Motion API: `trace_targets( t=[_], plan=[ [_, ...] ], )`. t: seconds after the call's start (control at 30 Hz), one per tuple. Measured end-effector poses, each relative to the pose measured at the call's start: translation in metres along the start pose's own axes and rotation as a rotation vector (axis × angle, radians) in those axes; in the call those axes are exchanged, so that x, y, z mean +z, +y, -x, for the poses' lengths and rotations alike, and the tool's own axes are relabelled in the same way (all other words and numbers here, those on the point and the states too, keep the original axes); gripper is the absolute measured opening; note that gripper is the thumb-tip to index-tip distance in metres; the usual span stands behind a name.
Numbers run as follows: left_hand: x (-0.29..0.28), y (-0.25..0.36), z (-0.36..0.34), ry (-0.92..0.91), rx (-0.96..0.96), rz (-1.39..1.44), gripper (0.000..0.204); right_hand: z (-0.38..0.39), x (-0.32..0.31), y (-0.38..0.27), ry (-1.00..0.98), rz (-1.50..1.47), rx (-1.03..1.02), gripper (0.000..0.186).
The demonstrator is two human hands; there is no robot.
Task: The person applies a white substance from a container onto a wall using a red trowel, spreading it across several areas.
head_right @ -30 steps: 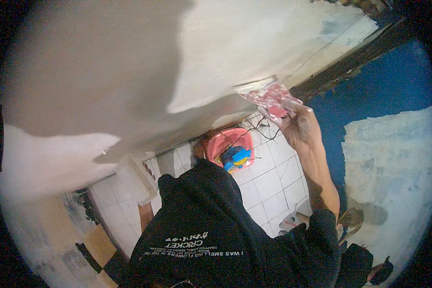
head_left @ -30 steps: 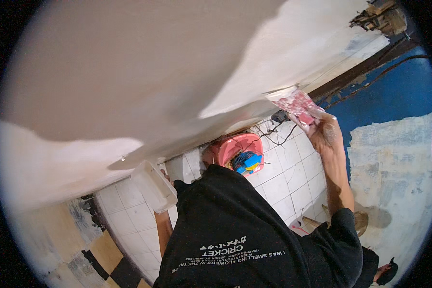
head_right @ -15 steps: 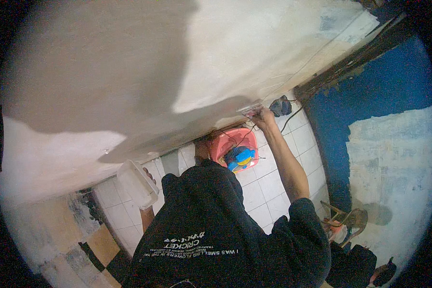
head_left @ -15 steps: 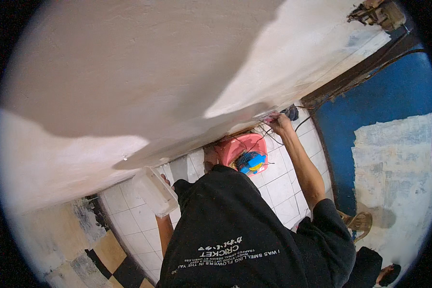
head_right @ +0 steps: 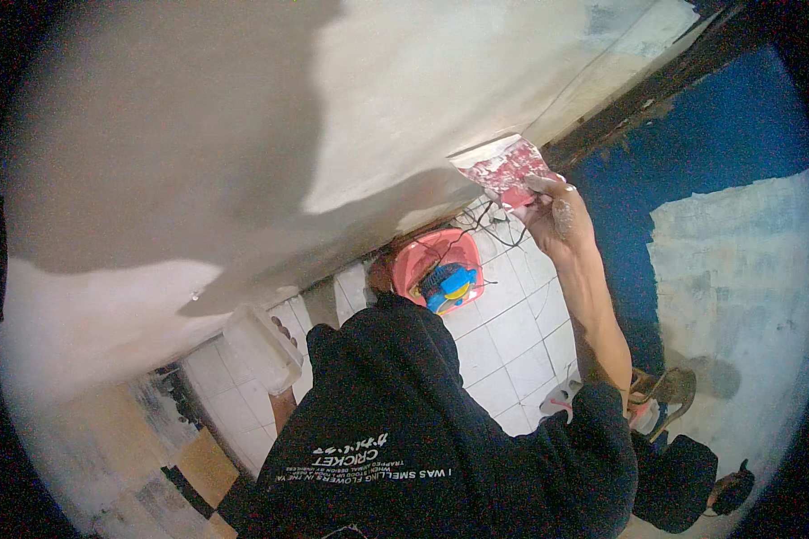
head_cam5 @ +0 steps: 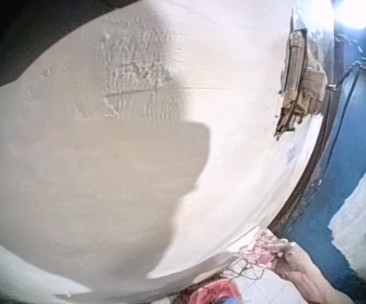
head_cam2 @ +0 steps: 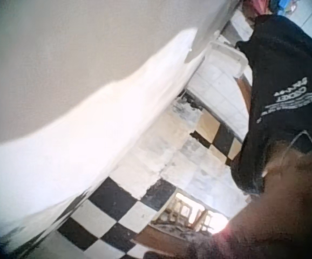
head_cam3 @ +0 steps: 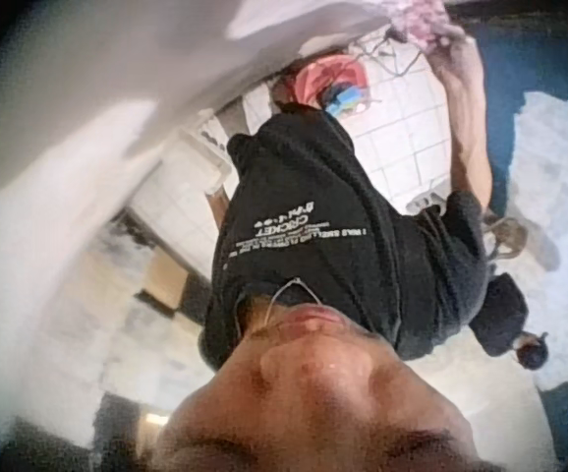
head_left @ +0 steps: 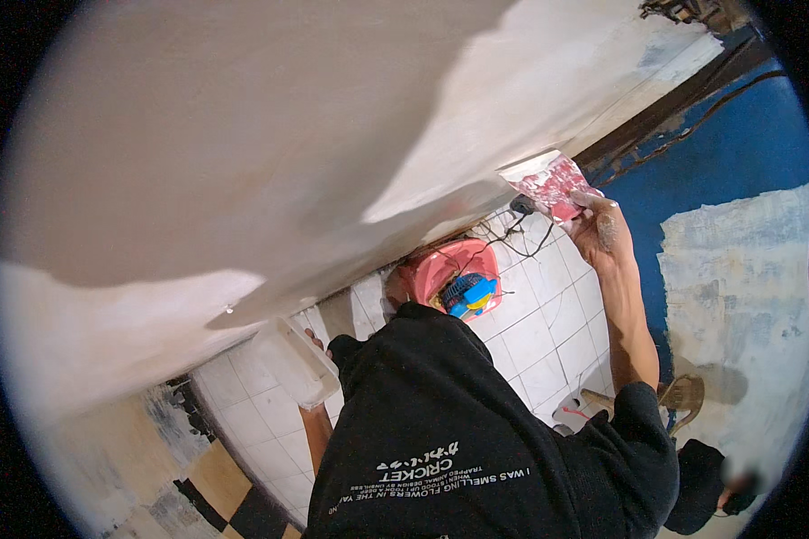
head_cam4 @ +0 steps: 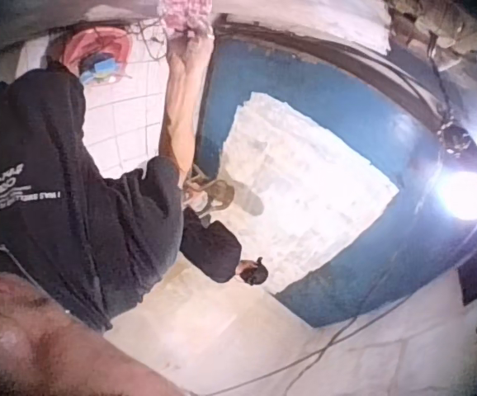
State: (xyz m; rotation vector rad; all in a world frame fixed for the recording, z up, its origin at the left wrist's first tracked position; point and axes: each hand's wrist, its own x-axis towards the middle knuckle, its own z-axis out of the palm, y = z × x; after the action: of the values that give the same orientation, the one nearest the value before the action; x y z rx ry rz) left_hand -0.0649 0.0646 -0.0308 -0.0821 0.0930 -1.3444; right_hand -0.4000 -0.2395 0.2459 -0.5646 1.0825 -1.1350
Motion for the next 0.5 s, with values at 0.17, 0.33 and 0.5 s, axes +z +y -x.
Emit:
trace_targets(
  t=[0.17, 0.33, 0.5],
  plan=[
    [-0.01, 0.008, -0.001, -0.037, -0.037, -0.001, 0.061, -0.057, -0.069, 0.032, -0.017, 0.049, -0.037, 0.02],
    [-0.019, 0.015, 0.002, -0.029, -0.047, 0.001, 0.062, -0.047, -0.036, 0.071, 0.277, 0.247, -0.643, 0.013],
    [-0.018, 0.016, 0.01, 0.031, 0.012, -0.017, 0.063, -0.052, 0.005, 0.111, 0.41, 0.78, -1.113, 0.009]
  ],
)
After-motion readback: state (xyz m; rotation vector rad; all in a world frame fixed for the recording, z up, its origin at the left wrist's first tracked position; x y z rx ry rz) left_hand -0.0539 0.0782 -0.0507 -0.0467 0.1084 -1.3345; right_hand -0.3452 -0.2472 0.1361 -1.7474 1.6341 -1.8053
